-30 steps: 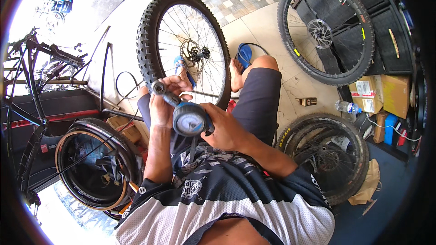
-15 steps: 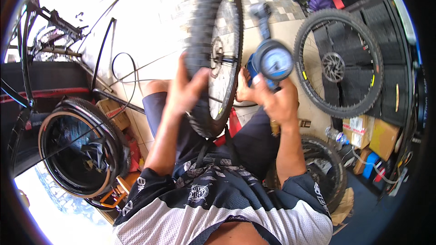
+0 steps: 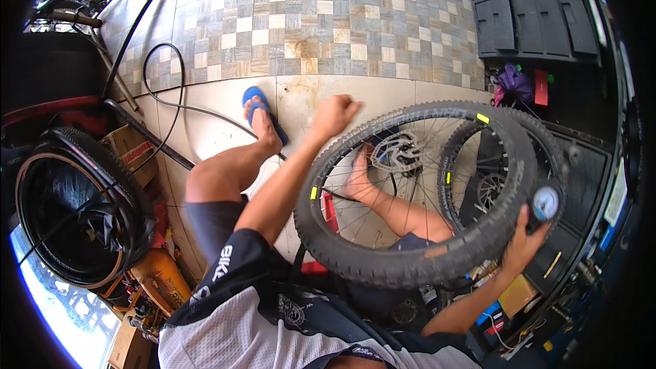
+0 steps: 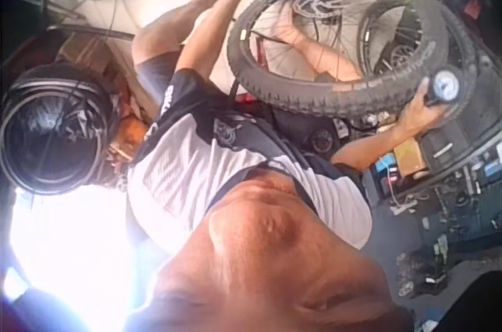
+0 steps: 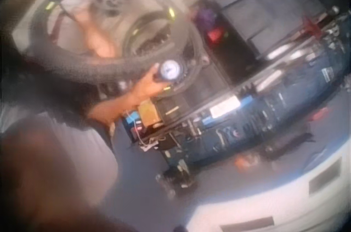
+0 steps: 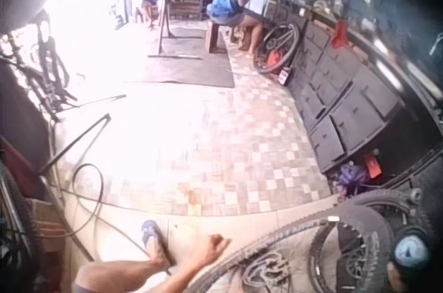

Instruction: The person inflates a bicycle tire using a floor pump with a pressure gauge. They attach the pump head to the valve, pump air into the tire, and check the pressure reading before detaching the pump.

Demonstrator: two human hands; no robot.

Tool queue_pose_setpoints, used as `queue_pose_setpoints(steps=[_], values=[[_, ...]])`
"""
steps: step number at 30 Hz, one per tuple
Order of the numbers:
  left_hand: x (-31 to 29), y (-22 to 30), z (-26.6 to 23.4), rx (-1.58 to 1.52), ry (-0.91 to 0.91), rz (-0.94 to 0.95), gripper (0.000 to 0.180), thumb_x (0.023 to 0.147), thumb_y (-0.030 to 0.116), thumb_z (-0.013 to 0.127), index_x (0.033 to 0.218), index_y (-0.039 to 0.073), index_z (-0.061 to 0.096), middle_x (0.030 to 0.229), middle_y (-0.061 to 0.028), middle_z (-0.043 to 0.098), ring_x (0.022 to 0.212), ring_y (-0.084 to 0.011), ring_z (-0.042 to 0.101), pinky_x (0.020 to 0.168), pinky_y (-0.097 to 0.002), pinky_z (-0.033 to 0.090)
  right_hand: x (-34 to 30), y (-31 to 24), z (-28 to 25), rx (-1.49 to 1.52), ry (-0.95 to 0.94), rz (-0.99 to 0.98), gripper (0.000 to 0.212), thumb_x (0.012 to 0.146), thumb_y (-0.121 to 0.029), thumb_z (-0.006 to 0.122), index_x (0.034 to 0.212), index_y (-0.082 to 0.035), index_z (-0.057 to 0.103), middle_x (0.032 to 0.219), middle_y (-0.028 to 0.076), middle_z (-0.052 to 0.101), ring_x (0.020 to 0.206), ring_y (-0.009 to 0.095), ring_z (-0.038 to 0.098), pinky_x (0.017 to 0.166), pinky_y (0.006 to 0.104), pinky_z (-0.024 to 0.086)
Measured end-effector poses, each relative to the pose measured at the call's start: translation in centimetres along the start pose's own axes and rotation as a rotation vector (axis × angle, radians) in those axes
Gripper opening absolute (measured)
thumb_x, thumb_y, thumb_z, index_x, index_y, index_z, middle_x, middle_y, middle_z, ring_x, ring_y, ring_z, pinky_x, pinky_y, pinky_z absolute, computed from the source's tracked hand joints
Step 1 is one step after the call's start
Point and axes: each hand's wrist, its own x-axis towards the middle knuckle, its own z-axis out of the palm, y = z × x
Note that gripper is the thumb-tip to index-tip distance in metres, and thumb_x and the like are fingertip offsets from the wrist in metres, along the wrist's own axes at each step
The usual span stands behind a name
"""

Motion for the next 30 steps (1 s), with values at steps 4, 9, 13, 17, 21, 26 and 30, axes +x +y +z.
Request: queue_pose_setpoints(steps=[4,9,13,17,21,26,30], values=[[4.2,-13.9,-2.4,0.181,0.051,-0.294,0.030,0.095,0.029,0.074,0.103,0.000,0.077,0.099,-0.0264,0.077,0.095,-0.0435,0.075,0.087,-0.0491,0.058,0.6,1.4,-1.4,0.041,-0.001,0.449,0.056,0.102,-0.034,0.076,0.136,0.008,0.063,0.131,0.015,0.069,0.116,0.023,0.062,0.104,0.0378,0.048],[5.4,-23.8,-4.1,0.391,0.307,-0.526,0.036,0.095,0.027,0.073,0.123,0.005,0.067,0.106,-0.0264,0.075,0.095,-0.0406,0.074,0.090,-0.0480,0.057,1.6,3.9,-3.1,0.145,-0.055,0.242,0.044,0.112,-0.016,0.056,0.151,0.006,0.054,0.149,0.014,0.059,0.133,0.023,0.058,0.115,0.0358,0.042],[8.6,-28.9,-3.7,0.342,0.430,-0.258,0.038,0.089,0.018,0.078,0.120,0.005,0.062,0.103,-0.0238,0.071,0.098,-0.0422,0.069,0.086,-0.0513,0.054,2.5,5.8,-5.7,0.179,-0.088,0.209,0.047,0.113,-0.012,0.051,0.156,0.008,0.045,0.158,0.017,0.052,0.142,0.024,0.054,0.118,0.0354,0.040],[11.6,-31.0,-2.3,0.314,0.409,-0.275,0.033,0.089,0.016,0.077,0.114,0.003,0.061,0.104,-0.0245,0.069,0.100,-0.0459,0.068,0.085,-0.0535,0.054,2.7,6.1,-6.5,0.137,-0.134,0.201,0.050,0.114,-0.011,0.048,0.159,0.009,0.039,0.161,0.019,0.049,0.144,0.025,0.052,0.120,0.0362,0.038],[13.5,-28.8,-2.8,0.238,0.379,-0.379,0.016,0.092,0.009,0.071,0.099,-0.004,0.064,0.094,-0.0231,0.071,0.093,-0.0382,0.074,0.078,-0.0478,0.061,2.3,5.4,-5.0,0.138,-0.102,0.135,0.049,0.114,-0.013,0.050,0.158,0.008,0.042,0.160,0.017,0.052,0.143,0.025,0.053,0.120,0.0367,0.038],[12.7,-18.0,-4.5,-0.617,0.470,-0.339,0.008,0.091,-0.005,0.066,0.099,-0.007,0.066,0.092,-0.0153,0.073,0.079,-0.0236,0.077,0.070,-0.0391,0.069,-0.5,2.1,-2.2,-0.106,-0.142,0.231,0.048,0.108,-0.019,0.066,0.148,0.006,0.057,0.151,0.016,0.060,0.135,0.023,0.058,0.118,0.0366,0.039],[8.0,-4.3,-6.2,-0.672,0.384,0.078,0.014,0.093,-0.005,0.066,0.107,-0.004,0.065,0.093,-0.0137,0.071,0.087,-0.0220,0.075,0.076,-0.0386,0.069,-2.6,-1.0,1.3,0.154,-0.061,0.163,0.059,0.092,-0.009,0.078,0.145,0.002,0.053,0.138,0.015,0.063,0.123,0.025,0.062,0.113,0.0392,0.043]])
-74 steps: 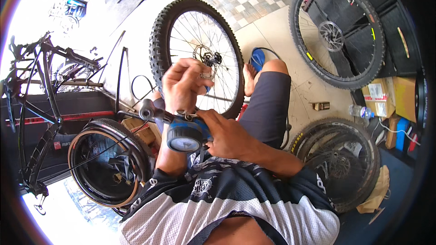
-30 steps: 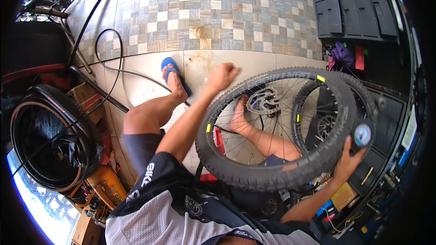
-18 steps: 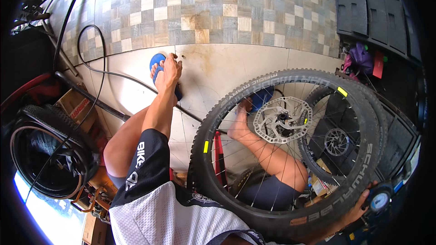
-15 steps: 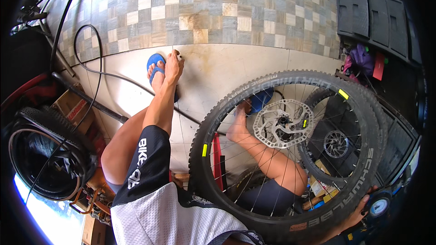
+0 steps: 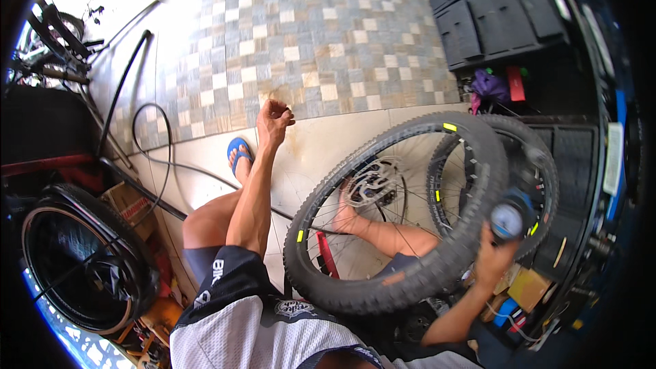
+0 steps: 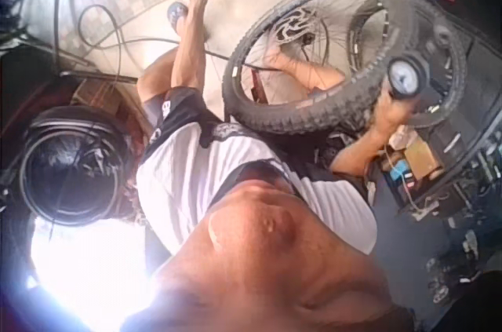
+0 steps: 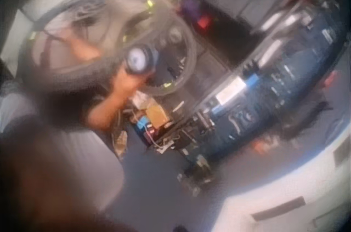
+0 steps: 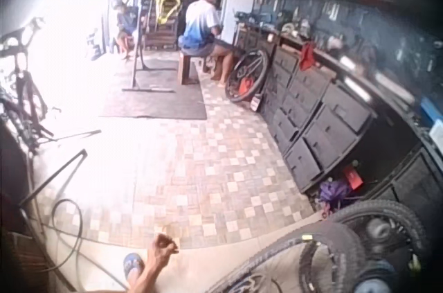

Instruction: The person inflates a bicycle tire using a floor pump with a pressure gauge. They attach the pump head to the valve, pump air into the tire, and check the pressure reading before detaching the pump.

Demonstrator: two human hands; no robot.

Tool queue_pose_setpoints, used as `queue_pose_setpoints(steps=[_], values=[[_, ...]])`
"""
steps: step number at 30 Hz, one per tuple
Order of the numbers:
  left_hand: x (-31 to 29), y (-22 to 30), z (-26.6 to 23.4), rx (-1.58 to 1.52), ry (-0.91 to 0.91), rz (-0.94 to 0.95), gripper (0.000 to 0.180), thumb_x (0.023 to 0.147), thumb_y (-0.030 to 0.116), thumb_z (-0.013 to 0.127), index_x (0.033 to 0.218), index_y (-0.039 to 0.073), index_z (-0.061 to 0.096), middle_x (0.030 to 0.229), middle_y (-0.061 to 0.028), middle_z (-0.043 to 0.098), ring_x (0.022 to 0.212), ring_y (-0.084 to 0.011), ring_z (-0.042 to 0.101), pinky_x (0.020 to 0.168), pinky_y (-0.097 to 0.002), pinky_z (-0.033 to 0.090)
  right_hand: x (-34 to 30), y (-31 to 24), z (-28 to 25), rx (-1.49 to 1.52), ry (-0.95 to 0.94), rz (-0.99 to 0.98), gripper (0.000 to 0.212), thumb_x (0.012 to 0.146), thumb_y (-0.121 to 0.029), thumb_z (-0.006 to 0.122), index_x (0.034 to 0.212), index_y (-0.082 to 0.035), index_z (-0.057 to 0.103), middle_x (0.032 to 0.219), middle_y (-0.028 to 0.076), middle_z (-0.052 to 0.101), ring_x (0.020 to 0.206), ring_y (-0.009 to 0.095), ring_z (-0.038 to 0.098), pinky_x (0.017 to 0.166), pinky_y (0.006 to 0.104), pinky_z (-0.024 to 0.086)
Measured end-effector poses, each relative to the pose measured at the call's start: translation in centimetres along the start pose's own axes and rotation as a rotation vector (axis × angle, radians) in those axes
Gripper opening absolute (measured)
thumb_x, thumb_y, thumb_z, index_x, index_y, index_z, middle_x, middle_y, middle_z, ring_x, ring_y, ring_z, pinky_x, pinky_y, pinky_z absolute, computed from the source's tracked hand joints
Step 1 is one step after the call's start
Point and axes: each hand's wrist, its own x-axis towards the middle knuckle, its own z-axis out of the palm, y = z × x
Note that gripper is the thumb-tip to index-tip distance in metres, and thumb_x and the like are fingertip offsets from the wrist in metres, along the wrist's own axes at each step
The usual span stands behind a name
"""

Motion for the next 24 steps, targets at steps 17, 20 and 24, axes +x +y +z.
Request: queue_pose_setpoints(steps=[17,20,24], values=[[-37.3,26.4,2.6,-0.226,-0.392,0.601,0.029,0.091,-0.018,0.072,0.112,-0.002,0.061,0.109,-0.0092,0.063,0.099,-0.0179,0.069,0.086,-0.0368,0.067,-7.8,-8.9,2.7,0.101,-0.163,-0.487,0.067,0.087,-0.027,0.080,0.141,-0.012,0.044,0.129,0.020,0.059,0.099,0.050,0.070,0.081,0.0592,0.059],[-39.7,26.9,2.1,-0.234,-0.402,0.625,0.028,0.091,-0.019,0.071,0.112,-0.003,0.061,0.109,-0.0088,0.063,0.099,-0.0174,0.069,0.086,-0.0363,0.067,-9.5,-10.3,3.6,0.164,-0.248,-0.548,0.067,0.087,-0.025,0.081,0.142,-0.010,0.045,0.132,0.020,0.057,0.105,0.048,0.070,0.085,0.0578,0.059],[-41.7,26.9,1.3,-0.176,-0.321,0.612,0.018,0.098,-0.009,0.069,0.113,-0.002,0.065,0.111,-0.0095,0.066,0.100,-0.0173,0.069,0.083,-0.0356,0.066,-11.5,-9.9,2.9,0.414,-0.299,-0.581,0.059,0.090,-0.028,0.081,0.138,-0.007,0.054,0.123,0.020,0.063,0.106,0.042,0.068,0.086,0.0520,0.057]])
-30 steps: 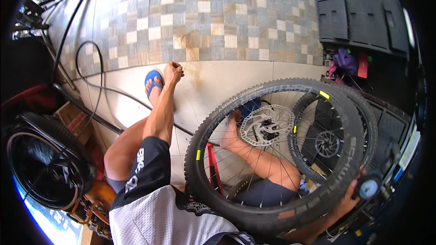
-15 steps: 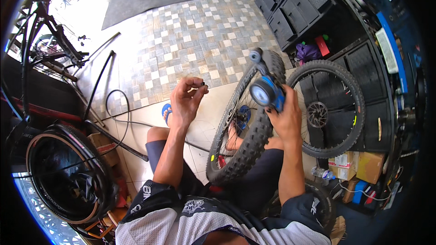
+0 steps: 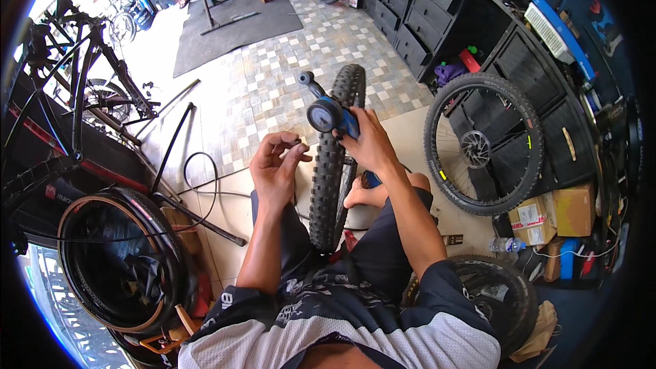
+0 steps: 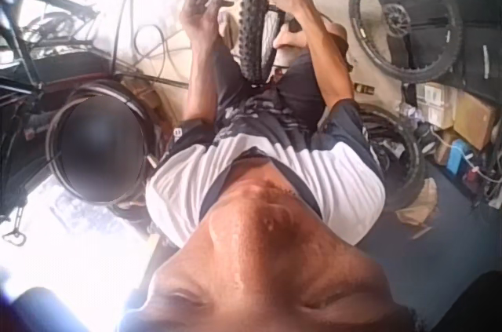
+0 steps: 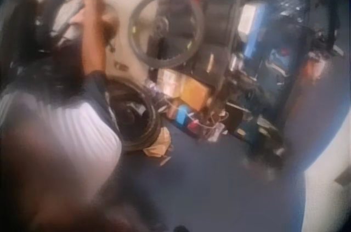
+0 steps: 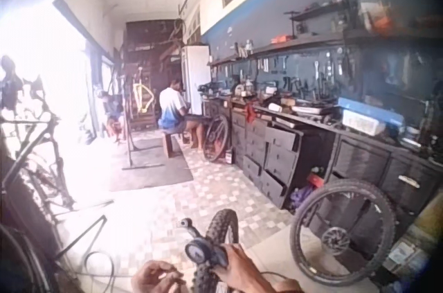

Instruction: The person inflates a bicycle tire using a floor pump with a pressure gauge. They attach the pump head to the valve, pump air into the tire, and check the pressure reading before detaching the pump.

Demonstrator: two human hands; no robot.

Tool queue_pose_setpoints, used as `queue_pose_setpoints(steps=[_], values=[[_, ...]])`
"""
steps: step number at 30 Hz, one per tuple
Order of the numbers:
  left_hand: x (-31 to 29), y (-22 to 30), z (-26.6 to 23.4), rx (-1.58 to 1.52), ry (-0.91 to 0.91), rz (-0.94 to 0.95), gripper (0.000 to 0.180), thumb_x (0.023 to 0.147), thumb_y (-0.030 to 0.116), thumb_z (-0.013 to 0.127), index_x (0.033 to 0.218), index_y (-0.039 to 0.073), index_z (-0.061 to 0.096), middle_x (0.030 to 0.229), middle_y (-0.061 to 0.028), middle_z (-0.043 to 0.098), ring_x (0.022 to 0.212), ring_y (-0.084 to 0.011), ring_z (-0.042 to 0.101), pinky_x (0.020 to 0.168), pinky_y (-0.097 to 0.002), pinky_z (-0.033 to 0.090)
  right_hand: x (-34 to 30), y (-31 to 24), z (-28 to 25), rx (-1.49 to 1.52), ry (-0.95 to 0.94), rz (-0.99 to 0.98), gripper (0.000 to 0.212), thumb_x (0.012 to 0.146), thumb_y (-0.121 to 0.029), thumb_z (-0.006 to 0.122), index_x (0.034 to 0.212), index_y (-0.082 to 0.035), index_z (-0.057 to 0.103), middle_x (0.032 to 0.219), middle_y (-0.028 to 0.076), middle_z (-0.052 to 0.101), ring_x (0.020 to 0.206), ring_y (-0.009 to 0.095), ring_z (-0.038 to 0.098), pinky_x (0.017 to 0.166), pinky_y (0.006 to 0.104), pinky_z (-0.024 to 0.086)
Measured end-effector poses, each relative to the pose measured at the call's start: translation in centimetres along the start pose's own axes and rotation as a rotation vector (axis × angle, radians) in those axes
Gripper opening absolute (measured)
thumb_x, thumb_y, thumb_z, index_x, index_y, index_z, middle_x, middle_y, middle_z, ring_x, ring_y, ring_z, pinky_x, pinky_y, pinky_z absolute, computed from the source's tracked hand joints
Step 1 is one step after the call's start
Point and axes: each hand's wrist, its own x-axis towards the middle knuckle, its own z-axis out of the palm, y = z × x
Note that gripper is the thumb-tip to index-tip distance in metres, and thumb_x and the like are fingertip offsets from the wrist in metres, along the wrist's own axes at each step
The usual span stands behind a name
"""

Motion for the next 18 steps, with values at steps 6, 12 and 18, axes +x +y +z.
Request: queue_pose_setpoints(steps=[6,12,18], values=[[-1.6,-0.1,0.7,-0.337,-0.063,-0.148,0.015,0.109,0.017,0.063,0.120,0.007,0.064,0.146,-0.0154,0.058,0.135,-0.0282,0.058,0.109,-0.0489,0.052,-11.0,-0.5,-4.7,1.274,-0.554,0.420,0.069,0.107,-0.056,0.059,0.141,0.004,0.055,0.109,0.012,0.071,0.048,0.010,0.054,0.041,0.0258,0.043],[-2.9,-4.1,6.1,-0.581,-0.447,-0.266,0.020,0.106,0.029,0.068,0.116,0.012,0.063,0.165,-0.0175,0.041,0.143,-0.0371,0.051,0.110,-0.0600,0.048,-19.3,-1.5,-0.7,1.346,-0.338,0.448,0.054,0.111,-0.049,0.054,0.133,-0.001,0.063,0.107,0.009,0.074,0.061,0.010,0.061,0.055,0.0257,0.050],[-4.8,-6.0,6.4,-0.497,-0.310,-0.408,0.010,0.103,0.012,0.072,0.106,0.005,0.065,0.114,-0.0099,0.064,0.085,-0.0158,0.065,0.076,-0.0361,0.059,-19.3,0.2,-3.9,0.220,-0.371,0.032,0.053,0.097,-0.042,0.078,0.130,-0.002,0.066,0.113,0.016,0.074,0.090,0.024,0.073,0.080,0.0380,0.058]])
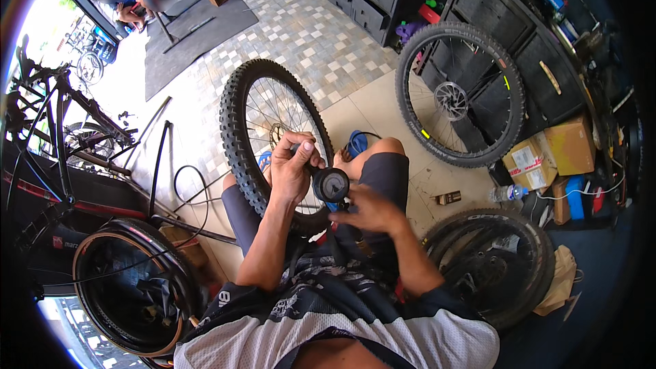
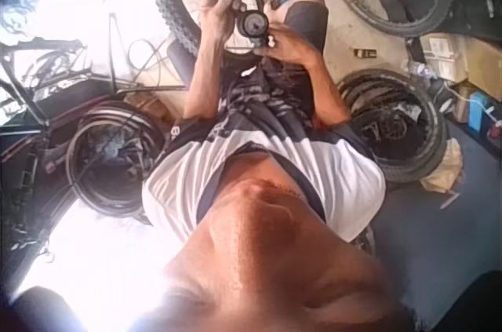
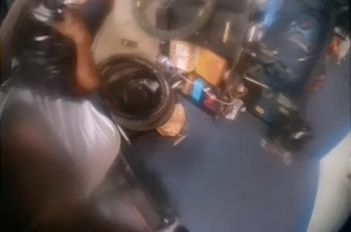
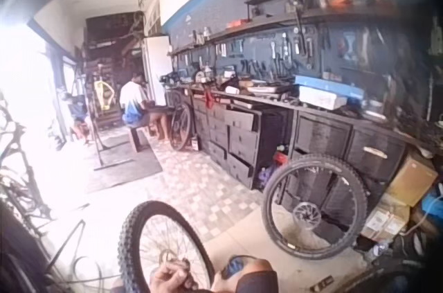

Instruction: The person inflates a bicycle tire using a floor pump with a pressure gauge. They attach the pump head to the valve, pump air into the tire, and check the pressure reading before detaching the pump.

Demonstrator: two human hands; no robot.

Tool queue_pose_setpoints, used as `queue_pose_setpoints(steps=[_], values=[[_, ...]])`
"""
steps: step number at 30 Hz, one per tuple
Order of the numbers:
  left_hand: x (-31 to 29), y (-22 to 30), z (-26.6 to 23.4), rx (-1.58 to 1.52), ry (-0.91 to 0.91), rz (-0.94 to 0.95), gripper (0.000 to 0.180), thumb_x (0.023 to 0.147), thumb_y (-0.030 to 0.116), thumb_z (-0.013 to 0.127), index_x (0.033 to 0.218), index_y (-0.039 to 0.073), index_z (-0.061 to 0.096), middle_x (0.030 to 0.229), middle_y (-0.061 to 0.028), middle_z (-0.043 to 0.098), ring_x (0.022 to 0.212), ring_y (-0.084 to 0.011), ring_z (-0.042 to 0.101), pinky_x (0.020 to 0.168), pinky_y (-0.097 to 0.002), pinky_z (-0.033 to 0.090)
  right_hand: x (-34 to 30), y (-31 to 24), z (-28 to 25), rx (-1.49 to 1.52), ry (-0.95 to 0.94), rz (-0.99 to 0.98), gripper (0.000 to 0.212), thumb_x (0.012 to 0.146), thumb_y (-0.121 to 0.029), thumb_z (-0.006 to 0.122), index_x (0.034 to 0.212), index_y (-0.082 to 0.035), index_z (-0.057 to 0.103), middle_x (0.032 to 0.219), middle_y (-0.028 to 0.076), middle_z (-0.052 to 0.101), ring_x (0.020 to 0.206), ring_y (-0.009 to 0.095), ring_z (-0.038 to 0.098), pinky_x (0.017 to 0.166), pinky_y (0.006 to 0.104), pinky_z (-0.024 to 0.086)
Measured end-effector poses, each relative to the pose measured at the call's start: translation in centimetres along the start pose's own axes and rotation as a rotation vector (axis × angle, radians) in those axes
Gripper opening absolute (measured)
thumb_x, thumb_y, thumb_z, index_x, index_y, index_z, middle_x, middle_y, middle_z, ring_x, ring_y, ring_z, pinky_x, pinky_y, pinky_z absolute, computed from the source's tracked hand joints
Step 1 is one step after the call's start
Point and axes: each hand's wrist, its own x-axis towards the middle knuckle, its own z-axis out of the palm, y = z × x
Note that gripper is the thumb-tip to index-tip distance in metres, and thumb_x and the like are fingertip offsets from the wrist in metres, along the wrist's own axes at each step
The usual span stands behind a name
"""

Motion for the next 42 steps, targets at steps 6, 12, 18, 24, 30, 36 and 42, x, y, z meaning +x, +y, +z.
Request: queue_pose_setpoints(steps=[6,12,18,24,30,36,42], values=[[-1.6,-1.7,0.8,0.049,0.035,-0.051,0.010,0.105,0.011,0.070,0.102,0.003,0.065,0.105,-0.0065,0.061,0.083,-0.0132,0.059,0.077,-0.0330,0.055,0.4,-4.0,-7.6,-0.049,0.330,0.068,0.047,0.088,-0.030,0.086,0.125,-0.006,0.069,0.106,0.013,0.070,0.098,0.028,0.069,0.085,0.0395,0.056],[-1.3,-1.3,1.2,0.020,-0.040,-0.093,0.018,0.106,0.015,0.068,0.104,-0.002,0.073,0.114,-0.0065,0.062,0.097,-0.0150,0.061,0.086,-0.0314,0.051,5.2,-4.8,-6.5,-0.060,0.334,-0.221,0.028,0.097,-0.017,0.075,0.122,-0.006,0.070,0.110,0.011,0.064,0.101,0.031,0.069,0.084,0.0403,0.057],[-1.4,-0.5,1.6,-0.041,-0.015,-0.135,0.026,0.104,0.018,0.064,0.122,-0.001,0.065,0.121,-0.0089,0.059,0.096,-0.0178,0.060,0.085,-0.0330,0.050,5.5,-3.3,-5.1,-0.017,0.432,-0.290,0.022,0.097,-0.012,0.075,0.117,-0.003,0.070,0.107,0.011,0.065,0.090,0.023,0.071,0.077,0.0339,0.058],[-1.4,0.3,1.7,-0.269,-0.100,-0.168,0.056,0.097,0.032,0.063,0.146,0.010,0.047,0.125,-0.0124,0.056,0.067,-0.0161,0.053,0.060,-0.0320,0.044,4.2,-2.2,-6.6,0.400,0.591,-0.203,0.012,0.100,-0.006,0.067,0.108,0.003,0.070,0.102,0.010,0.069,0.080,0.010,0.071,0.063,0.0253,0.057],[-1.2,-0.5,1.2,-0.365,-0.029,-0.189,0.033,0.106,0.032,0.050,0.133,0.013,0.054,0.112,-0.0074,0.055,0.052,-0.0115,0.044,0.045,-0.0285,0.037,3.0,-2.9,-6.4,0.209,0.502,-0.161,0.014,0.100,-0.005,0.064,0.108,0.002,0.072,0.107,0.008,0.067,0.094,0.012,0.063,0.077,0.0255,0.052],[-1.2,-0.4,1.4,-0.345,-0.014,-0.182,0.032,0.102,0.027,0.051,0.130,0.012,0.053,0.109,-0.0079,0.055,0.053,-0.0122,0.047,0.046,-0.0286,0.038,4.0,-3.6,-4.9,0.300,0.423,-0.154,0.018,0.093,0.001,0.067,0.110,0.001,0.073,0.103,0.011,0.071,0.091,0.016,0.069,0.080,0.0284,0.057],[-1.3,-0.3,1.6,-0.343,0.045,-0.185,0.035,0.096,0.022,0.051,0.129,0.009,0.050,0.110,-0.0097,0.056,0.057,-0.0150,0.052,0.050,-0.0309,0.045,4.5,-4.1,-4.1,0.176,0.397,-0.181,0.016,0.095,0.002,0.064,0.110,0.003,0.071,0.100,0.011,0.071,0.089,0.016,0.072,0.078,0.0277,0.060]])
